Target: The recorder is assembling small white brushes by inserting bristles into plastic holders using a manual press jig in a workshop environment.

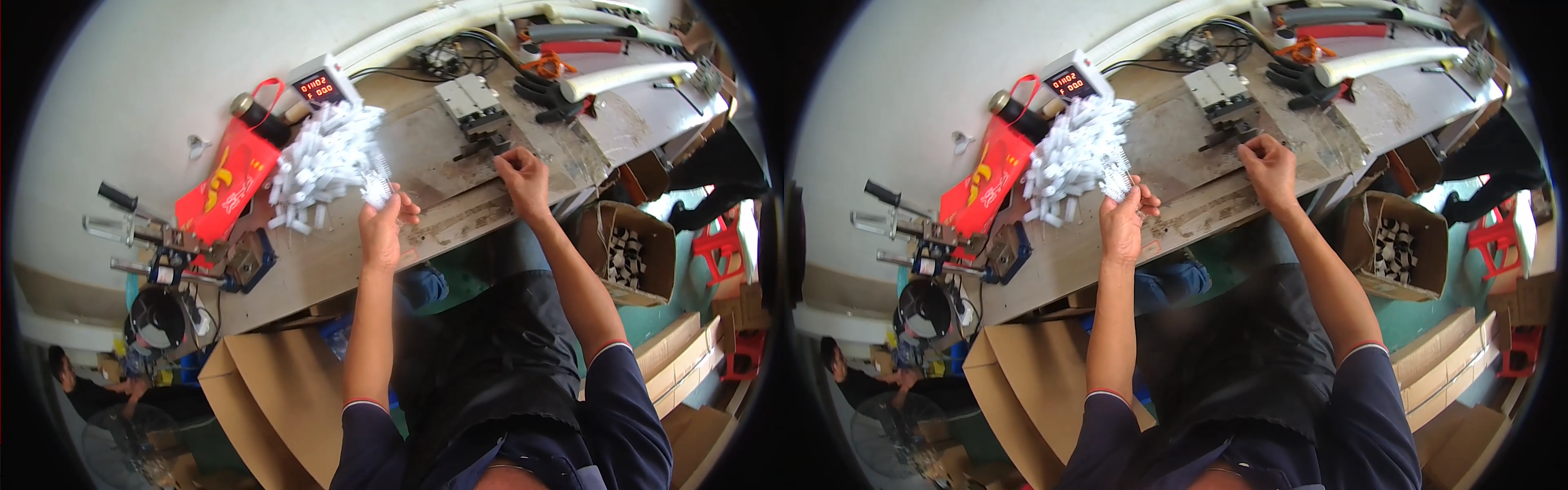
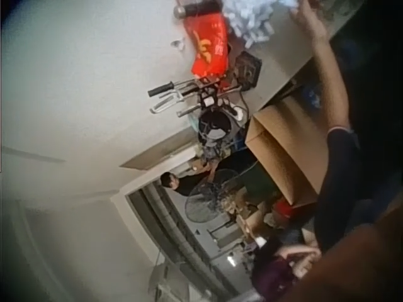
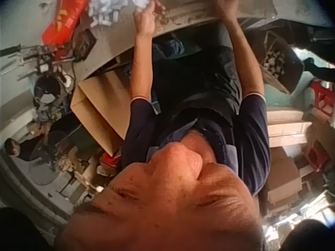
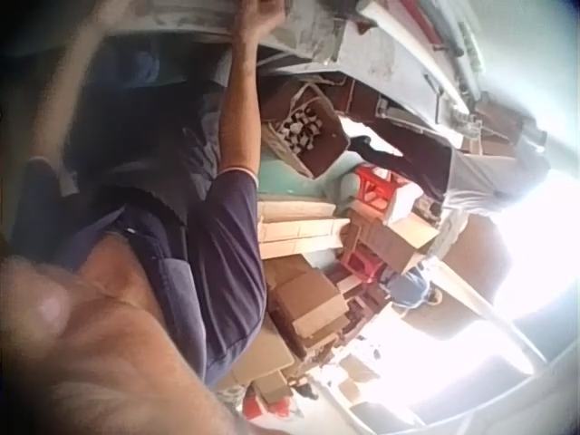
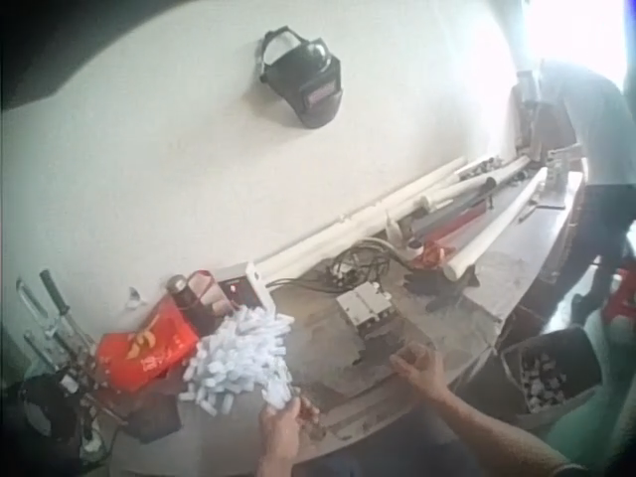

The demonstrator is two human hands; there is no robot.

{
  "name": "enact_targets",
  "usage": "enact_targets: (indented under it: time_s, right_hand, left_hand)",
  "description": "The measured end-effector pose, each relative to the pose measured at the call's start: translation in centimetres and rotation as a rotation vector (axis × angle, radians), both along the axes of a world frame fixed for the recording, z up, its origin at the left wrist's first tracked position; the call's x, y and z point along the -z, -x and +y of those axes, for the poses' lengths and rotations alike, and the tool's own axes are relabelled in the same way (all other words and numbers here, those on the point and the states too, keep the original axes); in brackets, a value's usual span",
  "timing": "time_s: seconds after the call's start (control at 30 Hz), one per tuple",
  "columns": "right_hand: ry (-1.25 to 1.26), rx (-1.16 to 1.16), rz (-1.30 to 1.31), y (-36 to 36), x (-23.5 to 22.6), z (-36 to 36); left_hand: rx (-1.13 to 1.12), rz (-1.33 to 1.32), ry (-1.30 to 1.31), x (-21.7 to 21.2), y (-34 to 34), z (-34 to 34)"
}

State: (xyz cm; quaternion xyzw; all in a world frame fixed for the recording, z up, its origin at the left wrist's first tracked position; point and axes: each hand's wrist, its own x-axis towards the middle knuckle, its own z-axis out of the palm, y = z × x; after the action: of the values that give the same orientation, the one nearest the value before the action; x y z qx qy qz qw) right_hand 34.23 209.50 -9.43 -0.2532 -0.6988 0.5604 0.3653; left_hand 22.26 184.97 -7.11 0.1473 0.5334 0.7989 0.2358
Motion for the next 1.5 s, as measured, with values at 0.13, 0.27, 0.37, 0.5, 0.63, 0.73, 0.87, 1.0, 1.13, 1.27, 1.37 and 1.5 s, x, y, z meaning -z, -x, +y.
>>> enact_targets:
  time_s: [0.13, 0.27, 0.37, 0.5, 0.63, 0.73, 0.87, 1.0, 1.13, 1.27, 1.37, 1.5]
  right_hand:
    - [-0.191, 0.051, -0.054, -0.2, 0.2, -0.1]
    - [-0.417, -0.062, -0.079, 1.3, -0.1, -3.9]
    - [-0.589, -0.3, -0.047, 4.6, -2.2, -11.7]
    - [-0.742, -0.486, 0.056, 11.0, -2.9, -20.9]
    - [-0.87, -0.553, -0.118, 16.0, -2.6, -26.6]
    - [-0.956, -0.57, -0.347, 18.2, -2.0, -27.1]
    - [-0.985, -0.593, -0.342, 18.7, -3.1, -27.4]
    - [-0.753, -0.579, -0.335, 16.0, -5.2, -25.9]
    - [-0.392, -0.579, -0.195, 9.6, -3.4, -18.5]
    - [-0.164, -0.382, -0.277, 1.7, -2.8, -9.2]
    - [-0.114, -0.234, -0.279, -1.9, -2.7, -4.2]
    - [-0.236, -0.034, -0.35, -2.4, -1.9, -0.1]
  left_hand:
    - [-0.355, 0.205, 0.007, 0.3, 1.0, -3.1]
    - [-0.9, 0.278, 0.004, 1.6, 3.8, -8.7]
    - [-1.088, 0.287, -0.053, 2.6, 4.8, -12.8]
    - [-1.181, 0.08, -0.056, 2.7, 4.9, -13.2]
    - [-1.15, 0.117, -0.046, 3.3, 5.5, -13.5]
    - [-1.106, 0.105, -0.047, 3.3, 5.7, -12.6]
    - [-1.121, 0.104, -0.047, 3.4, 5.7, -12.9]
    - [-1.152, 0.077, -0.044, 3.6, 5.6, -13.7]
    - [-1.108, 0.077, -0.058, 4.2, 5.8, -13.9]
    - [-1.044, 0.168, -0.045, 3.8, 5.5, -13.3]
    - [-0.952, 0.268, -0.008, 2.5, 4.3, -9.9]
    - [-0.664, 0.407, 0.022, 0.8, 2.7, -2.2]
